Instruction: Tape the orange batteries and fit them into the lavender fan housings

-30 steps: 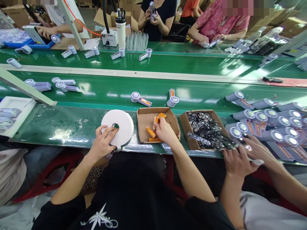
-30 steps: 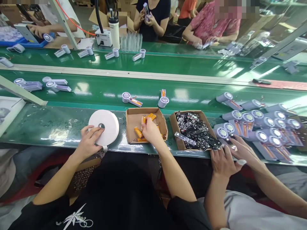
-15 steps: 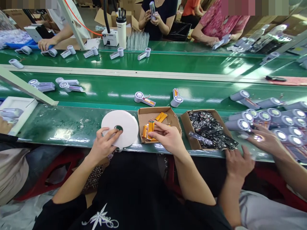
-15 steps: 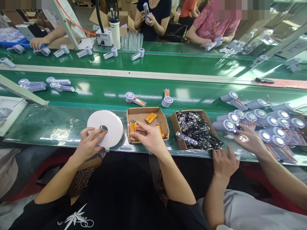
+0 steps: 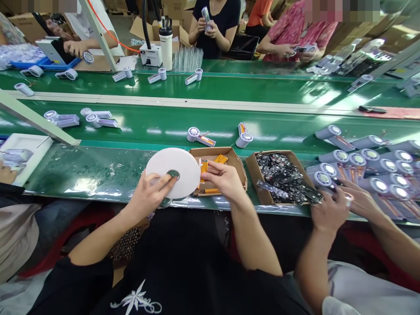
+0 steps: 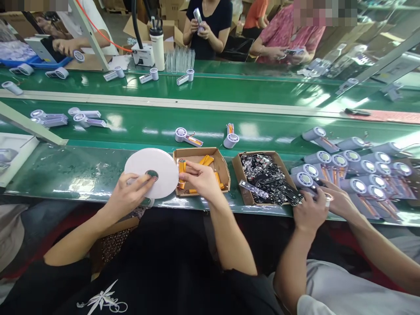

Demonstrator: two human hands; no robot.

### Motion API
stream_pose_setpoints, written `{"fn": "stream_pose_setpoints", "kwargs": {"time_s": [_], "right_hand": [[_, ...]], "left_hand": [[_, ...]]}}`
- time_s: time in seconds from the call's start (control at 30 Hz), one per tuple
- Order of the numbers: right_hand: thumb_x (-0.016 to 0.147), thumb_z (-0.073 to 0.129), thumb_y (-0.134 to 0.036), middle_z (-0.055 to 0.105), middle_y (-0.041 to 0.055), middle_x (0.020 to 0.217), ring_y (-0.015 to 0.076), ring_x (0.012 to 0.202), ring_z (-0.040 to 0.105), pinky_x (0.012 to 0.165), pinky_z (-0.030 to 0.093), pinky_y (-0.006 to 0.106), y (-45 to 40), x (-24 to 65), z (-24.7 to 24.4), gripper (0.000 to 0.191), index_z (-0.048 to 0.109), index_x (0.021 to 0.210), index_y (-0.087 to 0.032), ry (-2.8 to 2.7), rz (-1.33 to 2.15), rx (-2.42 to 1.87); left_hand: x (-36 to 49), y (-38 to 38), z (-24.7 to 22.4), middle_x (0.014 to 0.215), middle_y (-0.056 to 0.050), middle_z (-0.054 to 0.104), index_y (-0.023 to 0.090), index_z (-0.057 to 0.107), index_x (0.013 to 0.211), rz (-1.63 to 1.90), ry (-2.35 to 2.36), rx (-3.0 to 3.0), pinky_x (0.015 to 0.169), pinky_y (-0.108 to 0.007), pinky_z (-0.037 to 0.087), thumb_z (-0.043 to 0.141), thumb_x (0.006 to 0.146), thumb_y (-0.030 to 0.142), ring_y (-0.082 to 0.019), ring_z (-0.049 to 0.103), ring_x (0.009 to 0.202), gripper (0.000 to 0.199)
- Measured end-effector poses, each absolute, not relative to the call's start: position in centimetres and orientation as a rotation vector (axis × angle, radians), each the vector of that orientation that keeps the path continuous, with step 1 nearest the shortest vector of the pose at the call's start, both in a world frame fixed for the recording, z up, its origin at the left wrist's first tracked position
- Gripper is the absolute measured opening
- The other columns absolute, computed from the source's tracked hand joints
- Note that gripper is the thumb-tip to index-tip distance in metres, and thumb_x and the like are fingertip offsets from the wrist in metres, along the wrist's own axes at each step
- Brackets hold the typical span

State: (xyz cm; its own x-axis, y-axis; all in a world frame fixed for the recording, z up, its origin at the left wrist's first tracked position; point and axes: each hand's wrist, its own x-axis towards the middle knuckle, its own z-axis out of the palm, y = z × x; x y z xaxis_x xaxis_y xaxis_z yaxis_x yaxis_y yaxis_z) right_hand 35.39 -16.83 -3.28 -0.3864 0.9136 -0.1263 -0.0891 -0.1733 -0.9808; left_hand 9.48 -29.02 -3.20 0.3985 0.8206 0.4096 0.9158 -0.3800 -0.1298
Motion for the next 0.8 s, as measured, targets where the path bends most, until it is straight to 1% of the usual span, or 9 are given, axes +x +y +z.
{"fn": "stream_pose_setpoints", "kwargs": {"time_s": [0.13,0.27,0.33,0.37,0.47,0.53,0.67,0.73,0.8], "right_hand": [[0.078,0.085,-0.063,0.08,0.0083,0.119,0.0265,0.111,0.077,0.096,0.067,0.042,-19.8,31.4,-5.9,0.068,0.068,0.134,-0.027,-0.749,1.426,-0.959],[0.081,0.087,-0.05,0.079,0.0044,0.109,0.0205,0.1,0.078,0.089,0.067,0.033,-17.2,35.1,-5.4,0.043,0.07,0.112,-0.027,-0.738,1.258,-0.879],[0.081,0.088,-0.047,0.079,0.0006,0.103,0.0149,0.094,0.076,0.082,0.064,0.024,-14.7,38.7,-4.6,0.033,0.07,0.099,-0.027,-0.688,1.022,-0.786],[0.079,0.091,-0.044,0.078,-0.0005,0.103,0.0132,0.092,0.076,0.08,0.063,0.022,-13.6,40.2,-4.4,0.034,0.07,0.101,-0.028,-0.682,0.994,-0.763],[0.069,0.099,-0.031,0.078,-0.0018,0.099,0.0141,0.086,0.078,0.074,0.064,0.022,-12.4,42.2,-5.1,0.06,0.068,0.12,-0.033,-0.752,1.183,-0.807],[0.065,0.101,-0.029,0.079,-0.0011,0.098,0.0175,0.083,0.08,0.069,0.066,0.025,-13.0,42.0,-6.2,0.07,0.065,0.125,-0.035,-0.8,1.304,-0.854],[0.064,0.101,-0.031,0.08,-0.0021,0.095,0.0229,0.083,0.082,0.066,0.068,0.03,-14.5,41.4,-7.4,0.064,0.06,0.112,-0.036,-0.817,1.285,-0.857],[0.064,0.101,-0.031,0.079,-0.0041,0.091,0.0232,0.083,0.082,0.067,0.068,0.03,-14.7,41.5,-7.4,0.062,0.056,0.107,-0.035,-0.814,1.26,-0.841],[0.066,0.101,-0.033,0.079,-0.0046,0.088,0.0243,0.082,0.083,0.066,0.068,0.03,-14.8,41.8,-7.2,0.062,0.052,0.103,-0.035,-0.804,1.266,-0.844]], "left_hand": [[13.3,-30.1,-4.7,0.129,-0.015,0.071,0.024,0.062,0.152,-0.622,-1.685,-2.095,0.114,-0.06,0.04,0.071,0.095,0.027,-0.034,0.052,0.112,0.059],[13.8,-32.7,-6.2,0.125,-0.013,0.072,0.026,0.066,0.147,-0.659,-1.73,-2.237,0.103,-0.05,0.047,0.076,0.09,0.026,-0.031,0.054,0.106,0.058],[11.5,-33.1,-6.5,0.129,-0.013,0.071,0.026,0.065,0.148,-0.533,-1.831,-2.351,0.106,-0.05,0.047,0.08,0.086,0.026,-0.032,0.056,0.113,0.064],[9.8,-32.9,-6.5,0.133,-0.013,0.07,0.025,0.063,0.149,-0.451,-1.908,-2.401,0.11,-0.052,0.045,0.084,0.083,0.028,-0.034,0.056,0.121,0.069],[3.3,-30.4,-5.9,0.148,-0.012,0.065,0.029,0.057,0.155,-0.244,-2.092,-2.625,0.121,-0.057,0.037,0.091,0.076,0.038,-0.039,0.045,0.146,0.086],[-1.1,-27.8,-4.9,0.155,-0.009,0.06,0.033,0.055,0.157,-0.208,-2.16,-2.83,0.124,-0.054,0.036,0.091,0.073,0.045,-0.039,0.04,0.153,0.092],[-6.7,-22.6,-3.0,0.157,-0.008,0.059,0.03,0.06,0.153,-0.313,-2.22,-3.14,0.124,-0.045,0.04,0.088,0.069,0.056,-0.036,0.049,0.148,0.092],[-7.0,-20.9,-2.9,0.157,-0.01,0.059,0.028,0.065,0.148,-0.271,-2.201,-3.195,0.124,-0.046,0.038,0.09,0.062,0.061,-0.039,0.049,0.147,0.096],[-6.3,-19.8,-3.6,0.158,-0.012,0.058,0.027,0.066,0.145,-0.094,-2.176,-3.204,0.124,-0.052,0.036,0.096,0.048,0.065,-0.045,0.042,0.151,0.108]]}}
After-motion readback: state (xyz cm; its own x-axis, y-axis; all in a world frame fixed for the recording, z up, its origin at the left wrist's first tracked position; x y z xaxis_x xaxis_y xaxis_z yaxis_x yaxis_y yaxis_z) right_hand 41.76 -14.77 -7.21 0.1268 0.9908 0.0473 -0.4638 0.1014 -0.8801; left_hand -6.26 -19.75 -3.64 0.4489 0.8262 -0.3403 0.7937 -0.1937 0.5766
